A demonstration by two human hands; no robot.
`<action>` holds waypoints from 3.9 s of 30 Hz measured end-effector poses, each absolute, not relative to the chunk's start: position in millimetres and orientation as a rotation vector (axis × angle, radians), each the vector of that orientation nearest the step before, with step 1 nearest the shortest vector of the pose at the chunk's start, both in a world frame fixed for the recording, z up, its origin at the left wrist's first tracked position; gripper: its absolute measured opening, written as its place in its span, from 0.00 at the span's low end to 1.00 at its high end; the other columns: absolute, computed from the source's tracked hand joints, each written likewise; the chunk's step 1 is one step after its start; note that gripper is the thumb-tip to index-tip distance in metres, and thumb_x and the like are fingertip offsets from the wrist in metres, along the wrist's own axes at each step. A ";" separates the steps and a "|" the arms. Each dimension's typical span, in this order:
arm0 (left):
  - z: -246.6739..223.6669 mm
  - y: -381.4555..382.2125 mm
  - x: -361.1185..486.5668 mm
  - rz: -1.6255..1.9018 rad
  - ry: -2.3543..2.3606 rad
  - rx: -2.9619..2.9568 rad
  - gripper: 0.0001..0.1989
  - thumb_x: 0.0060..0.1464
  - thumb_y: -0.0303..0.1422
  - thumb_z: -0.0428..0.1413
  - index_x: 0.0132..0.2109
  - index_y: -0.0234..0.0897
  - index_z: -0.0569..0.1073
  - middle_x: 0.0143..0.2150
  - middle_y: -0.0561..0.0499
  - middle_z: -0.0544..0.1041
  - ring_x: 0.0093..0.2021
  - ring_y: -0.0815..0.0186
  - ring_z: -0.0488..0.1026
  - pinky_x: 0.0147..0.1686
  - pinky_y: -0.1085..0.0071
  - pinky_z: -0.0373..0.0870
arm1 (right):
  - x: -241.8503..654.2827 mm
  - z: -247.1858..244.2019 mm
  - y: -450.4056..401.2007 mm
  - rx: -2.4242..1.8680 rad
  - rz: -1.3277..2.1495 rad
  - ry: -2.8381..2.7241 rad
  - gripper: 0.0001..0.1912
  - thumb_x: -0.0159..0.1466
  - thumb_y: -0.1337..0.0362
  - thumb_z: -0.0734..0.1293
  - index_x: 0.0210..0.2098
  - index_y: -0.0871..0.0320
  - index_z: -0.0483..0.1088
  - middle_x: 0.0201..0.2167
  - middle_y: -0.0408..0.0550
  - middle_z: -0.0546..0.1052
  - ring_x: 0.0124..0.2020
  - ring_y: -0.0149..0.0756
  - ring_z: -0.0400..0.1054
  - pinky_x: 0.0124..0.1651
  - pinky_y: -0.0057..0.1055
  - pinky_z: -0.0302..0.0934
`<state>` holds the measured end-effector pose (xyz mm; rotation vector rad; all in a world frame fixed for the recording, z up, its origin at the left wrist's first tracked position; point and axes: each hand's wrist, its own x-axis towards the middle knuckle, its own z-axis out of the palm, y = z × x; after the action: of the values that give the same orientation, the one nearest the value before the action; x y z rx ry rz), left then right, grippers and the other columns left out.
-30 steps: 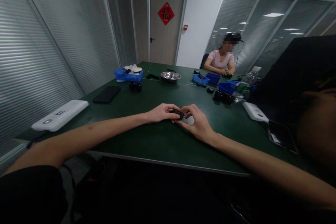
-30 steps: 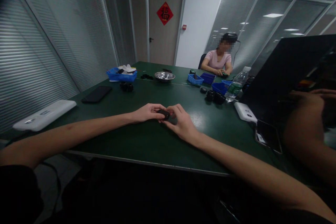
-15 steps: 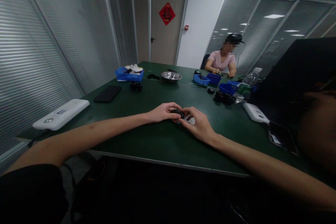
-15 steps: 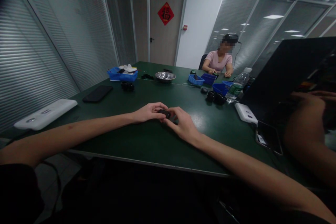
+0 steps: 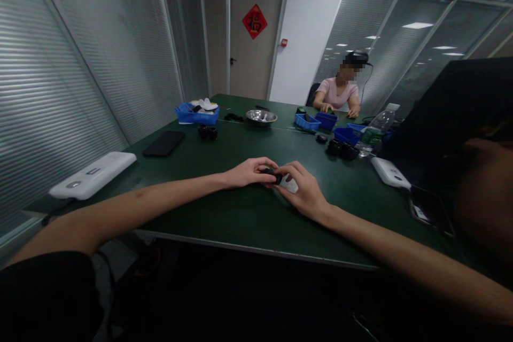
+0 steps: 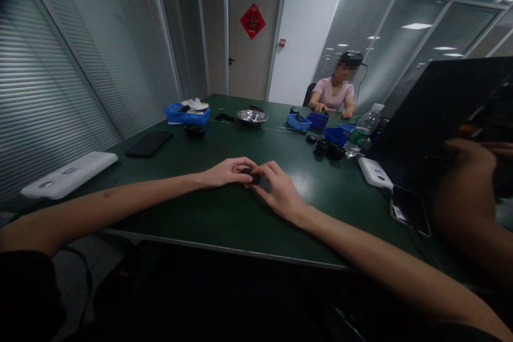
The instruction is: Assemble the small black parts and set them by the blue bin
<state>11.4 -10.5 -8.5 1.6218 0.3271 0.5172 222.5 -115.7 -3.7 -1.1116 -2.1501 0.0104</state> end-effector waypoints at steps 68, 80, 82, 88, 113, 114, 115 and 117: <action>-5.2 -10.9 10.0 0.519 0.330 1.659 0.24 0.53 0.32 0.68 0.55 0.33 0.73 0.52 0.42 0.78 0.47 0.62 0.79 0.53 0.58 0.73 | 221.5 -2.0 -115.7 -1.100 0.025 -2.154 0.17 0.67 0.65 0.70 0.53 0.52 0.66 0.51 0.52 0.70 0.47 0.43 0.70 0.48 0.42 0.70; -9.9 -8.3 10.9 0.562 0.323 1.682 0.23 0.52 0.33 0.69 0.53 0.33 0.74 0.51 0.44 0.78 0.47 0.62 0.79 0.53 0.59 0.73 | 222.9 -3.3 -114.1 -1.082 0.024 -2.151 0.18 0.67 0.64 0.71 0.54 0.53 0.66 0.50 0.52 0.70 0.48 0.44 0.70 0.49 0.42 0.70; -9.0 -9.1 10.8 0.561 0.330 1.674 0.23 0.53 0.33 0.68 0.54 0.33 0.73 0.51 0.43 0.78 0.47 0.62 0.79 0.53 0.58 0.73 | 224.5 -3.2 -114.0 -1.120 0.038 -2.148 0.18 0.67 0.61 0.71 0.54 0.53 0.66 0.48 0.51 0.72 0.47 0.44 0.70 0.47 0.42 0.70; -6.9 -10.9 9.6 0.542 0.338 1.658 0.23 0.53 0.33 0.68 0.54 0.33 0.73 0.51 0.43 0.78 0.44 0.63 0.79 0.51 0.59 0.73 | 224.3 -3.3 -114.1 -1.080 0.048 -2.164 0.15 0.68 0.65 0.69 0.53 0.53 0.67 0.49 0.52 0.71 0.47 0.43 0.70 0.48 0.41 0.69; -10.5 -8.0 9.8 0.565 0.323 1.654 0.24 0.54 0.33 0.68 0.55 0.33 0.72 0.51 0.42 0.79 0.47 0.61 0.79 0.53 0.59 0.73 | 220.5 -2.5 -114.4 -1.101 0.096 -2.108 0.19 0.66 0.63 0.71 0.55 0.52 0.66 0.50 0.52 0.71 0.48 0.44 0.70 0.48 0.43 0.70; -10.1 -8.2 9.6 0.564 0.324 1.663 0.24 0.54 0.33 0.68 0.56 0.33 0.72 0.53 0.42 0.78 0.49 0.61 0.79 0.53 0.59 0.73 | 221.0 -2.4 -114.3 -1.115 0.108 -2.110 0.20 0.66 0.62 0.71 0.55 0.52 0.65 0.49 0.51 0.71 0.47 0.44 0.70 0.47 0.42 0.70; -9.9 -8.1 9.5 0.558 0.323 1.672 0.24 0.54 0.34 0.68 0.56 0.34 0.72 0.53 0.42 0.78 0.50 0.61 0.78 0.54 0.60 0.73 | 221.6 -2.2 -114.2 -1.127 0.116 -2.118 0.19 0.67 0.60 0.71 0.55 0.52 0.66 0.47 0.51 0.72 0.46 0.44 0.70 0.46 0.42 0.70; -10.5 -7.8 9.5 0.542 0.323 1.684 0.25 0.55 0.35 0.67 0.57 0.34 0.72 0.53 0.42 0.78 0.49 0.61 0.78 0.53 0.61 0.73 | 222.3 -1.6 -114.2 -1.130 0.111 -2.143 0.15 0.68 0.60 0.69 0.53 0.52 0.67 0.45 0.50 0.73 0.44 0.43 0.70 0.44 0.41 0.70</action>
<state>9.5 -7.8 -10.5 1.6841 0.3232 0.5417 222.3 -114.2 -1.6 -1.1296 -2.1431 0.1110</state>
